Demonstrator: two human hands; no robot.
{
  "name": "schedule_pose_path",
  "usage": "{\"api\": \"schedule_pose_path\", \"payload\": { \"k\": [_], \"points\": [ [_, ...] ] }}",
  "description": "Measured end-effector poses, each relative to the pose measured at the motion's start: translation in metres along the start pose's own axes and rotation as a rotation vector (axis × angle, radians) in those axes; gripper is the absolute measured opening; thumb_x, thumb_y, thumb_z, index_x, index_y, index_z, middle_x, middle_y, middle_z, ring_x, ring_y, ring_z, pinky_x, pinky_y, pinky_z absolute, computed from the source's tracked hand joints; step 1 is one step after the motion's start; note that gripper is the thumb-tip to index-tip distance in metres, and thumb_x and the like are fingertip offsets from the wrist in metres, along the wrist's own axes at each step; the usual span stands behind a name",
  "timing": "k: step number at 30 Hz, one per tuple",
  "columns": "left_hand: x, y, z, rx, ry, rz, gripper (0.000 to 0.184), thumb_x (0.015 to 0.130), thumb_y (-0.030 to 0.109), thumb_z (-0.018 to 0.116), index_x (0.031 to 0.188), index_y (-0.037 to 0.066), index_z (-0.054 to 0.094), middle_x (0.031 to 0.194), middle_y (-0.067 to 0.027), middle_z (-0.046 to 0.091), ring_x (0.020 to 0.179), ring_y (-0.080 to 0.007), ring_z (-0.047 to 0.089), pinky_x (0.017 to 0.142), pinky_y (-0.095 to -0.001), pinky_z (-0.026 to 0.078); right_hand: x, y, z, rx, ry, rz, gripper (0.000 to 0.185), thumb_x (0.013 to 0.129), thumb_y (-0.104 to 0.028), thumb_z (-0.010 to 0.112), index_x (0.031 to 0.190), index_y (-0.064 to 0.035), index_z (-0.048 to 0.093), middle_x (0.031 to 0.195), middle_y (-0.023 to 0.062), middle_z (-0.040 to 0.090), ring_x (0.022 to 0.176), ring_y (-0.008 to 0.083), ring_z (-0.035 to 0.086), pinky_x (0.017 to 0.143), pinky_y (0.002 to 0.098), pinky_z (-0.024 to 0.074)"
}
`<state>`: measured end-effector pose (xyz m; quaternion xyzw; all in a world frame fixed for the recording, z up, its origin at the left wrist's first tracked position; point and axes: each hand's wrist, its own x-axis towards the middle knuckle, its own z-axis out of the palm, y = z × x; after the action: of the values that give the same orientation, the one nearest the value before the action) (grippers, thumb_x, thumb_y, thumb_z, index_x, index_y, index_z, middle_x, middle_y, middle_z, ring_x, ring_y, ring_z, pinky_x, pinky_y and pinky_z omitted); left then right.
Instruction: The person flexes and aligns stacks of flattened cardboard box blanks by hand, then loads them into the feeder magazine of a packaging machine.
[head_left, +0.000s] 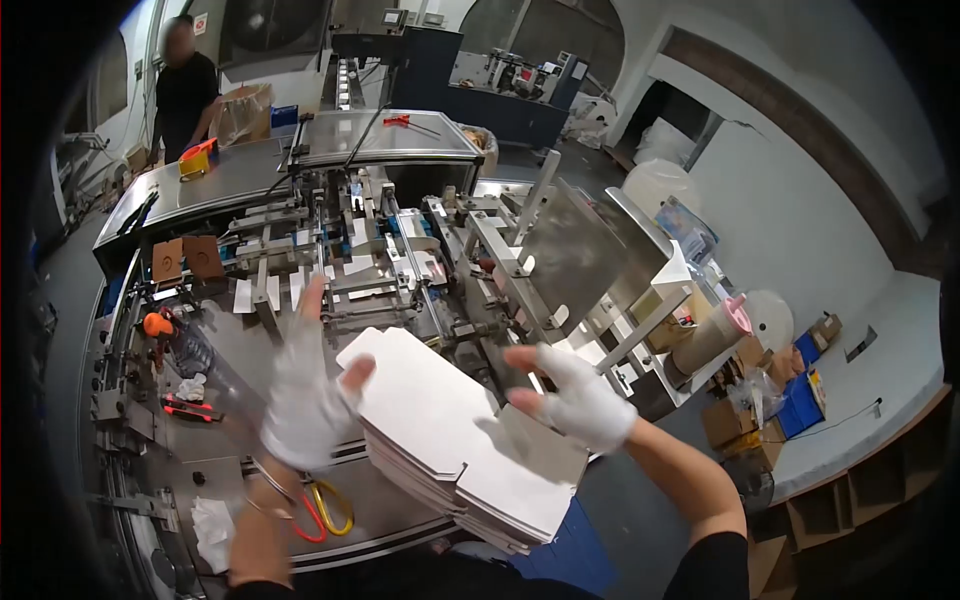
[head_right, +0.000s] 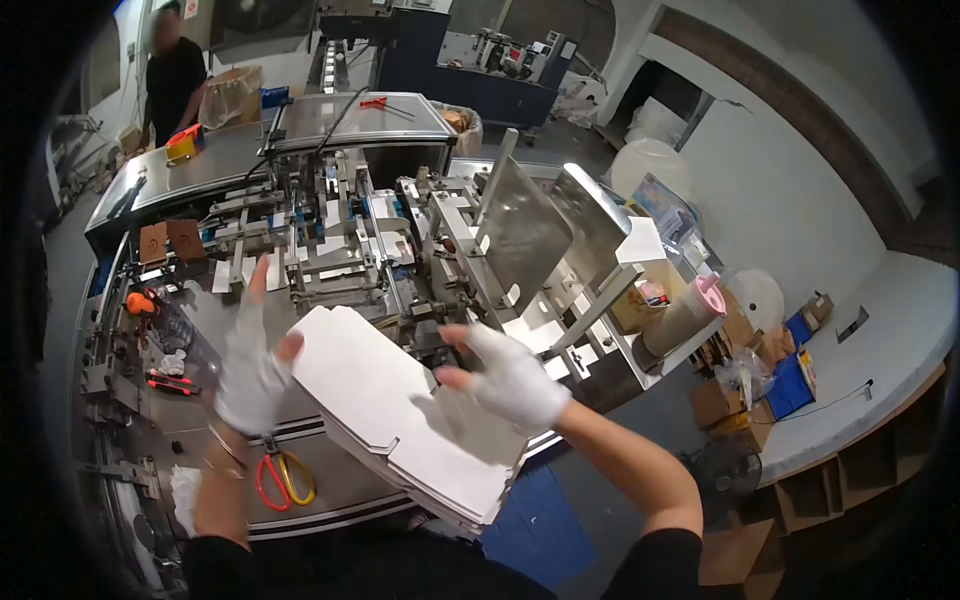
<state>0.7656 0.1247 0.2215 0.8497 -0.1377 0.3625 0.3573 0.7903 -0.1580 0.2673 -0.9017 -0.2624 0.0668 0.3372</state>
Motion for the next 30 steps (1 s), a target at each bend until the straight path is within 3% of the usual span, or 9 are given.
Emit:
{"api": "schedule_pose_path", "payload": {
  "k": [1, 4, 5, 13, 17, 20, 23, 26, 30],
  "points": [
    [-0.019, 0.02, 0.005, -0.041, 0.0, -0.199, 0.085, 0.077, 0.028, 0.064, 0.14, -0.001, 0.014, 0.141, -0.0239, 0.025, 0.132, -0.037, 0.023, 0.108, -0.0391, 0.021, 0.018, 0.005, 0.011, 0.026, -0.011, 0.009, 0.049, 0.082, -0.022, 0.064, 0.123, -0.0003, 0.047, 0.115, 0.0154, 0.054, 0.099, 0.0216, 0.055, 0.089, 0.0305, 0.0422],
    [-0.053, 0.025, 0.052, 0.003, 0.129, -0.201, 0.092, 0.074, 0.023, 0.066, 0.141, 0.001, 0.008, 0.145, -0.0215, 0.015, 0.135, -0.0377, 0.012, 0.11, -0.0416, 0.015, 0.058, -0.001, 0.034, 0.198, -0.16, 0.165, 0.057, 0.082, -0.033, 0.063, 0.121, 0.0045, 0.046, 0.103, 0.0167, 0.059, 0.09, 0.0218, 0.059, 0.077, 0.0316, 0.0481],
    [-0.054, 0.026, 0.056, -0.005, 0.135, -0.214, 0.092, 0.074, 0.022, 0.066, 0.141, 0.001, 0.007, 0.146, -0.0209, 0.013, 0.135, -0.0382, 0.011, 0.11, -0.0424, 0.014, 0.066, -0.002, 0.041, 0.386, -0.308, 0.346, 0.053, 0.082, -0.031, 0.063, 0.117, 0.0062, 0.049, 0.096, 0.0143, 0.06, 0.085, 0.0183, 0.059, 0.073, 0.0297, 0.0479],
    [-0.052, 0.029, 0.059, -0.057, 0.215, -0.241, 0.091, 0.076, 0.023, 0.065, 0.141, 0.001, 0.006, 0.147, -0.02, 0.009, 0.136, -0.0384, 0.007, 0.11, -0.0439, 0.011, 0.063, -0.021, 0.045, 0.219, -0.107, 0.189, 0.035, 0.08, -0.023, 0.068, 0.103, 0.0005, 0.056, 0.088, 0.0072, 0.06, 0.079, 0.0127, 0.054, 0.069, 0.0276, 0.0453],
    [-0.055, 0.028, 0.063, -0.087, 0.255, -0.232, 0.092, 0.077, 0.025, 0.064, 0.142, 0.003, 0.003, 0.147, -0.0203, 0.007, 0.136, -0.0384, 0.005, 0.11, -0.0427, 0.009, 0.068, -0.028, 0.03, 0.497, -0.24, 0.329, 0.042, 0.079, -0.02, 0.069, 0.11, -0.001, 0.05, 0.088, 0.0057, 0.06, 0.078, 0.0114, 0.055, 0.069, 0.0266, 0.0459],
    [-0.056, 0.033, 0.061, -0.108, 0.362, -0.257, 0.093, 0.078, 0.025, 0.066, 0.143, 0.008, 0.001, 0.147, -0.0176, 0.009, 0.135, -0.0343, 0.013, 0.109, -0.0414, 0.016, 0.063, -0.034, 0.025, 0.615, -0.209, 0.21, 0.037, 0.08, -0.015, 0.067, 0.109, -0.0004, 0.051, 0.085, 0.0047, 0.062, 0.071, 0.0074, 0.054, 0.06, 0.024, 0.0458],
    [-0.024, 0.07, 0.026, -0.835, 0.365, -0.373, 0.094, 0.078, 0.023, 0.068, 0.142, 0.012, 0.001, 0.142, -0.0151, 0.022, 0.128, -0.0272, 0.029, 0.104, -0.0397, 0.027, 0.032, -0.077, -0.017, 0.834, -0.137, -0.015, 0.046, 0.08, -0.01, 0.067, 0.12, 0.0011, 0.047, 0.102, 0.0077, 0.061, 0.091, 0.0121, 0.057, 0.08, 0.0264, 0.0472],
    [0.02, 0.128, -0.035, -1.1, 0.084, -0.566, 0.062, 0.074, 0.005, 0.071, 0.127, 0.006, 0.038, 0.109, -0.0071, 0.054, 0.097, -0.0173, 0.055, 0.085, -0.0296, 0.046, 0.004, -0.107, -0.049, 0.978, -0.011, -0.298, 0.047, 0.076, -0.007, 0.07, 0.117, -0.0003, 0.047, 0.105, 0.0075, 0.058, 0.099, 0.0141, 0.055, 0.086, 0.0287, 0.0462],
    [0.041, 0.133, -0.022, -0.962, 0.077, -0.002, 0.041, 0.072, 0.0, 0.07, 0.108, 0.004, 0.051, 0.094, -0.0049, 0.059, 0.086, -0.0116, 0.057, 0.075, -0.0262, 0.048, -0.006, -0.104, -0.054, 0.967, 0.146, -0.389, 0.055, 0.066, -0.015, 0.078, 0.111, -0.0077, 0.048, 0.1, 0.0039, 0.056, 0.095, 0.0137, 0.055, 0.08, 0.0268, 0.0473]
  ]
}}
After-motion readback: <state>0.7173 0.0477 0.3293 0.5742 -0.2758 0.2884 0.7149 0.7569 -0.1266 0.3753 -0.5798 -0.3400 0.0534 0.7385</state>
